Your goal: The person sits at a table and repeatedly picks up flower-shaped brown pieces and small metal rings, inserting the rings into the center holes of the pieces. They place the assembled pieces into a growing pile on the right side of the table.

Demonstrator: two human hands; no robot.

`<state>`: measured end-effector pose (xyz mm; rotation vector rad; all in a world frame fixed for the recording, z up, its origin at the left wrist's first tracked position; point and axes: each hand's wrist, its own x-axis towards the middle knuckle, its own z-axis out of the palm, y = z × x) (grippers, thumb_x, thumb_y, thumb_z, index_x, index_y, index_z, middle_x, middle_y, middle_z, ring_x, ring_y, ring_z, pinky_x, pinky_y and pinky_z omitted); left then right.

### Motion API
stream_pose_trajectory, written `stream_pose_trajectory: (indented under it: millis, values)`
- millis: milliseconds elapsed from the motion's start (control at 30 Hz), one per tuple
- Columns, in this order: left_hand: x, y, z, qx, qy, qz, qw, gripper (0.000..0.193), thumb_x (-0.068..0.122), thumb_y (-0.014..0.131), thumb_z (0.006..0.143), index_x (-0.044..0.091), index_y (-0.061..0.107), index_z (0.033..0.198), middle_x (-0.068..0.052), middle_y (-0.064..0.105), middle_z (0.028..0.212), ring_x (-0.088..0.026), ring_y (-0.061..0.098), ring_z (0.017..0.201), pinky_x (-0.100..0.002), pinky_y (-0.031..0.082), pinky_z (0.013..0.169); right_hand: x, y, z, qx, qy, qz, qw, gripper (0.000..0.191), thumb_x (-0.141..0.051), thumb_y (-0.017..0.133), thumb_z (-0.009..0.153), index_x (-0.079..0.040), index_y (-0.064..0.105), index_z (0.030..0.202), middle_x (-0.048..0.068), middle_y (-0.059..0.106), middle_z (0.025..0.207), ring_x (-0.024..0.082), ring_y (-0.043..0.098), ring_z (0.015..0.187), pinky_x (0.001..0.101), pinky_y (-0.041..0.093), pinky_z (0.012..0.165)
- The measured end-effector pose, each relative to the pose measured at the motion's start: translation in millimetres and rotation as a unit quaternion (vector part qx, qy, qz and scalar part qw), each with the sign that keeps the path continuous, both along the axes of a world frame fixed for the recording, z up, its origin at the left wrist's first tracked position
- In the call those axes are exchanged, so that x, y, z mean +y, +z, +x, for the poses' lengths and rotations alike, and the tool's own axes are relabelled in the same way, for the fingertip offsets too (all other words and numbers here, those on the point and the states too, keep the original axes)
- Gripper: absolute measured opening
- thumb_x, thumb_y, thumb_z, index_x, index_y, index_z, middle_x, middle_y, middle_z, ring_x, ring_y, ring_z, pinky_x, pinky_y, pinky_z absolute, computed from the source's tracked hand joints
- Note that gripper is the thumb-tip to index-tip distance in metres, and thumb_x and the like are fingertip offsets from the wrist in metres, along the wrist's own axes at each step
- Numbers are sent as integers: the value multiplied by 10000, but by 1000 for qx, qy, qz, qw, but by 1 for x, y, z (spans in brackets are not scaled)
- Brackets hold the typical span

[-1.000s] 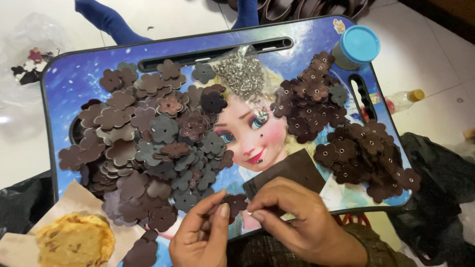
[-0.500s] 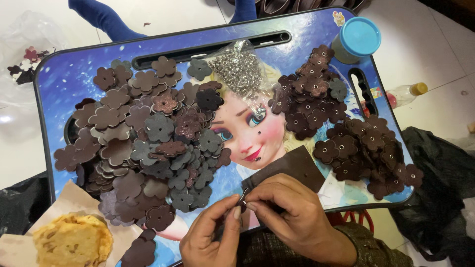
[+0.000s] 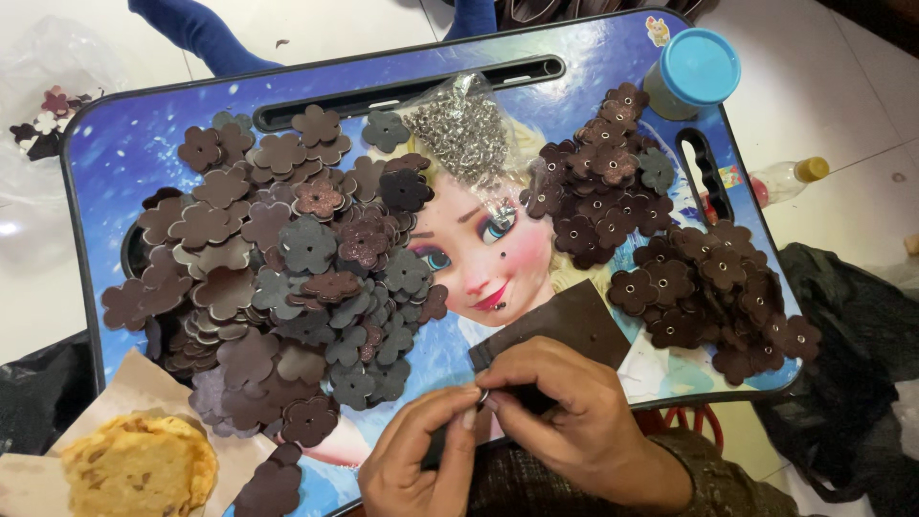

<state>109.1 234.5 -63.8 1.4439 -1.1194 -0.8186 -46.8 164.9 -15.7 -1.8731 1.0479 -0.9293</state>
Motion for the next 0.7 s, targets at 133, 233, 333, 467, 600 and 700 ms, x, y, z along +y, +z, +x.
stream_pose_trajectory:
  millis: [133, 233, 333, 467, 600, 700]
  values:
    - [1, 2, -5, 4, 11, 26, 1000, 210, 1, 769, 826, 23, 796, 1033, -91, 826, 940, -143, 797, 878, -270, 606, 810, 6, -12, 2, 13, -30, 8, 999, 211, 29, 763, 834, -39, 692, 1020, 66, 731, 949, 155, 740, 846, 265, 584, 734]
    - [-1, 1, -7, 85, 75, 108, 988, 212, -3, 771, 829, 17, 807, 1037, -94, 826, 917, -129, 776, 822, -254, 614, 745, 8, -18, -1, -78, -25, 173, 982, 318, 18, 731, 880, -19, 654, 1186, 66, 747, 970, 133, 714, 876, 270, 583, 775]
    - [-2, 1, -6, 174, 86, 146, 970, 235, -2, 743, 818, 6, 775, 1051, -82, 808, 925, -114, 800, 800, -256, 659, 701, 6, -22, -6, -156, -8, 262, 952, 384, 34, 687, 918, 25, 605, 1294, 82, 730, 1062, 138, 693, 994, 287, 566, 884]
    - [-5, 3, -5, 113, 68, 121, 984, 254, 9, 766, 829, 17, 785, 1082, -81, 800, 933, -109, 782, 802, -248, 624, 710, 6, -24, -8, -182, 25, 235, 954, 404, 65, 688, 924, 52, 582, 1313, 102, 705, 1120, 146, 680, 1051, 291, 552, 930]
    - [-5, 6, -1, 31, 28, 95, 995, 283, 25, 789, 789, 46, 782, 1071, -77, 790, 954, -128, 781, 847, -262, 611, 749, 8, -25, -4, -171, 12, 270, 948, 372, 42, 690, 917, 38, 599, 1278, 93, 729, 1081, 139, 712, 997, 295, 586, 885]
    - [-2, 1, -1, -15, 10, 67, 998, 285, 25, 792, 767, 73, 788, 1048, -80, 791, 948, -153, 791, 849, -273, 607, 761, 10, -20, -7, -113, 15, 242, 964, 365, 19, 713, 897, 8, 627, 1251, 74, 746, 1037, 124, 719, 956, 280, 594, 843]
